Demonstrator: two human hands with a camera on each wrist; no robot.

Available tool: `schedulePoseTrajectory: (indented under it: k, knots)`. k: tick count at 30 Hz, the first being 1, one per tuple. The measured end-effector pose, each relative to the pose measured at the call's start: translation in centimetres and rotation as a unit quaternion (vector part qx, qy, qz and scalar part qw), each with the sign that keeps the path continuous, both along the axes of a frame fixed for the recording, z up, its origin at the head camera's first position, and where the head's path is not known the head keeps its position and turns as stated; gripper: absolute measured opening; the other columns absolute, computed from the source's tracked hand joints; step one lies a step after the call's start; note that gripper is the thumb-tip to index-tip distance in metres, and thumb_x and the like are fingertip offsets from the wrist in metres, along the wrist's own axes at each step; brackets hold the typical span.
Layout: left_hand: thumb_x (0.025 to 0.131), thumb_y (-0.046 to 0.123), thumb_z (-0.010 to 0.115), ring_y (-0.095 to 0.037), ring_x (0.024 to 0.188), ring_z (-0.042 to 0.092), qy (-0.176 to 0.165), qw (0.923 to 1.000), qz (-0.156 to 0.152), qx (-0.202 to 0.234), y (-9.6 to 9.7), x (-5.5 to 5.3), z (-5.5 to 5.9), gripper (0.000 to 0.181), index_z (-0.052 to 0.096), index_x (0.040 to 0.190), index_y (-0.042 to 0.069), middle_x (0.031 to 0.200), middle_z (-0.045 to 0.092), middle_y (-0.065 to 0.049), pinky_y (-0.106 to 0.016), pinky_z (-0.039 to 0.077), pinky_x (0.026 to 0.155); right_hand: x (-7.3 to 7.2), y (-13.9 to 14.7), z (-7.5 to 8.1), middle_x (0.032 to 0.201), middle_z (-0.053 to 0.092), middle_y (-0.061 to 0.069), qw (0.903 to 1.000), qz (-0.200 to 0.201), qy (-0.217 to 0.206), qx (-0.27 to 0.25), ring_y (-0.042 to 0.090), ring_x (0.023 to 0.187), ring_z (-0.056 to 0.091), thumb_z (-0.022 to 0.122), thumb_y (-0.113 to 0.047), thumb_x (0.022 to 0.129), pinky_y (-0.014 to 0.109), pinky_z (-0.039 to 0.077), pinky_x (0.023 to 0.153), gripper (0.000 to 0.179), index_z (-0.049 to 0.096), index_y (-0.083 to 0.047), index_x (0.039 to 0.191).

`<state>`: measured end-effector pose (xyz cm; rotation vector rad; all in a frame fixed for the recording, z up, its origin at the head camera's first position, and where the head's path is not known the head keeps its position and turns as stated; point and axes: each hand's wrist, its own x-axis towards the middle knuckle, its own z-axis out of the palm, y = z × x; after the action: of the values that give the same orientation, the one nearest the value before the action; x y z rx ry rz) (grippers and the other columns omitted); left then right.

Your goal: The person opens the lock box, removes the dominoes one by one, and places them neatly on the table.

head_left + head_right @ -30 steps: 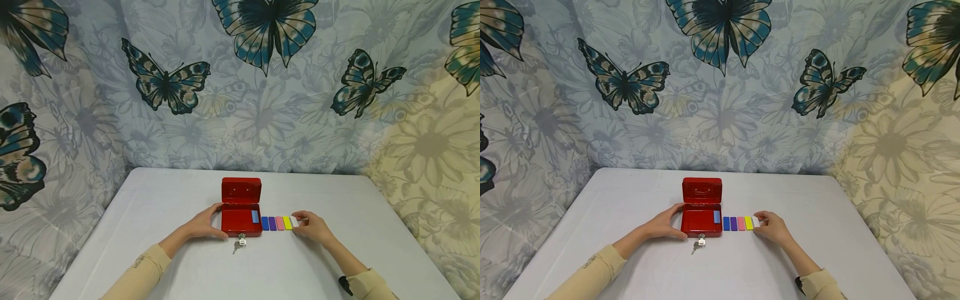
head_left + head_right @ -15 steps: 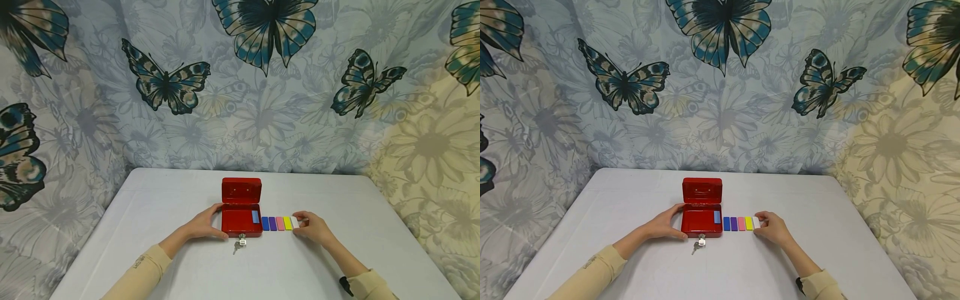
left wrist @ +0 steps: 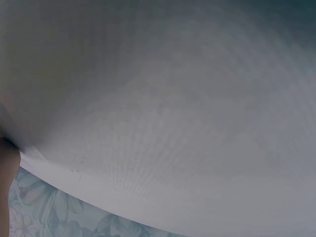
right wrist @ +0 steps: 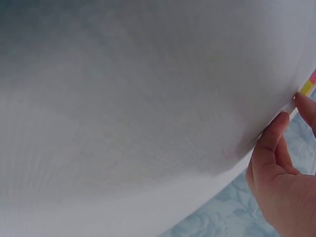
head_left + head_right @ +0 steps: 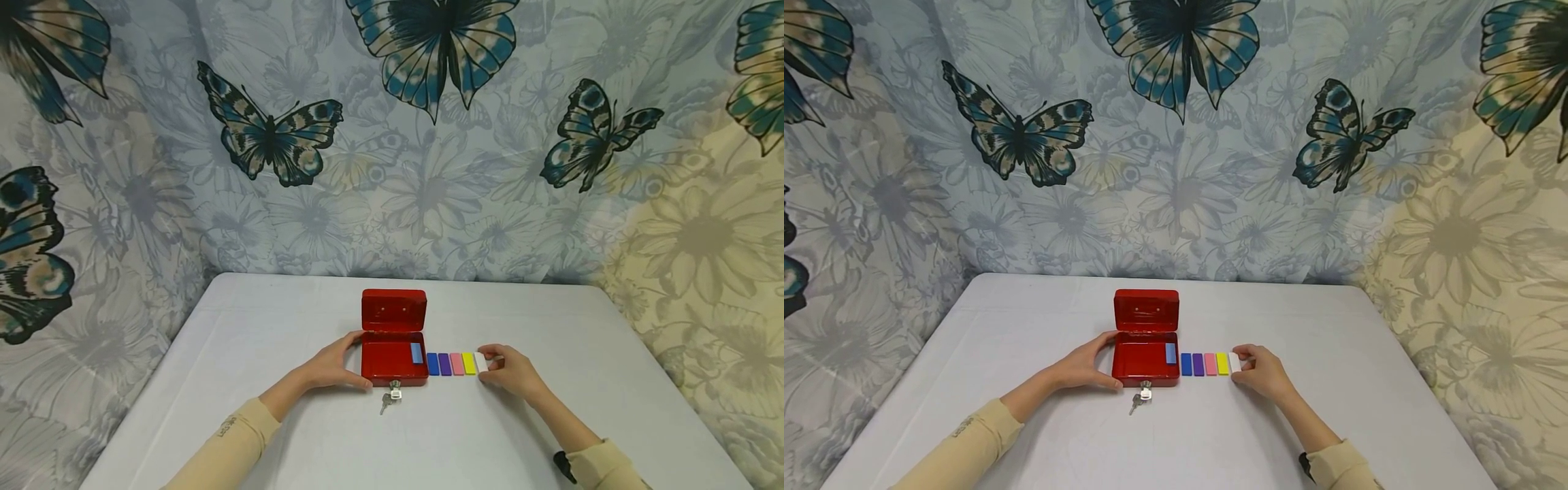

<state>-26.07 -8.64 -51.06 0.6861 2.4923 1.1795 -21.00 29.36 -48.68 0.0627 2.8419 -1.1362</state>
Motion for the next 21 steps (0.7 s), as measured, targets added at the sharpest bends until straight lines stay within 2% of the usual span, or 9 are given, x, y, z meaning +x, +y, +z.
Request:
schedulePoseTrajectory:
  k: [12,21]
  knots:
    - [0.067,0.048,0.086,-0.026,0.137,0.037,0.007,1.0,-0.001,0.0,-0.1,-0.1,-0.2,0.103,0.033,0.15,0.016,0.15,0.04,-0.004,-0.054,0.033,0.109,0.3,0.2,0.4,0.106,0.061,0.008,0.9996,-0.008,-0.015,-0.021,0.019,0.086,0.057,0.082,-0.01,0.077,0.024,0.05,0.068,0.052,0.061,-0.003,0.124]
    - [0.067,0.047,0.086,-0.026,0.137,0.037,0.005,1.0,0.001,0.002,-0.1,-0.1,-0.2,0.103,0.033,0.15,0.016,0.15,0.04,-0.004,-0.054,0.033,0.109,0.6,0.2,1.0,0.108,0.064,0.012,0.9998,-0.01,0.003,-0.014,0.022,0.088,0.06,0.077,-0.01,0.081,0.027,0.051,0.069,0.046,0.062,0.0,0.123]
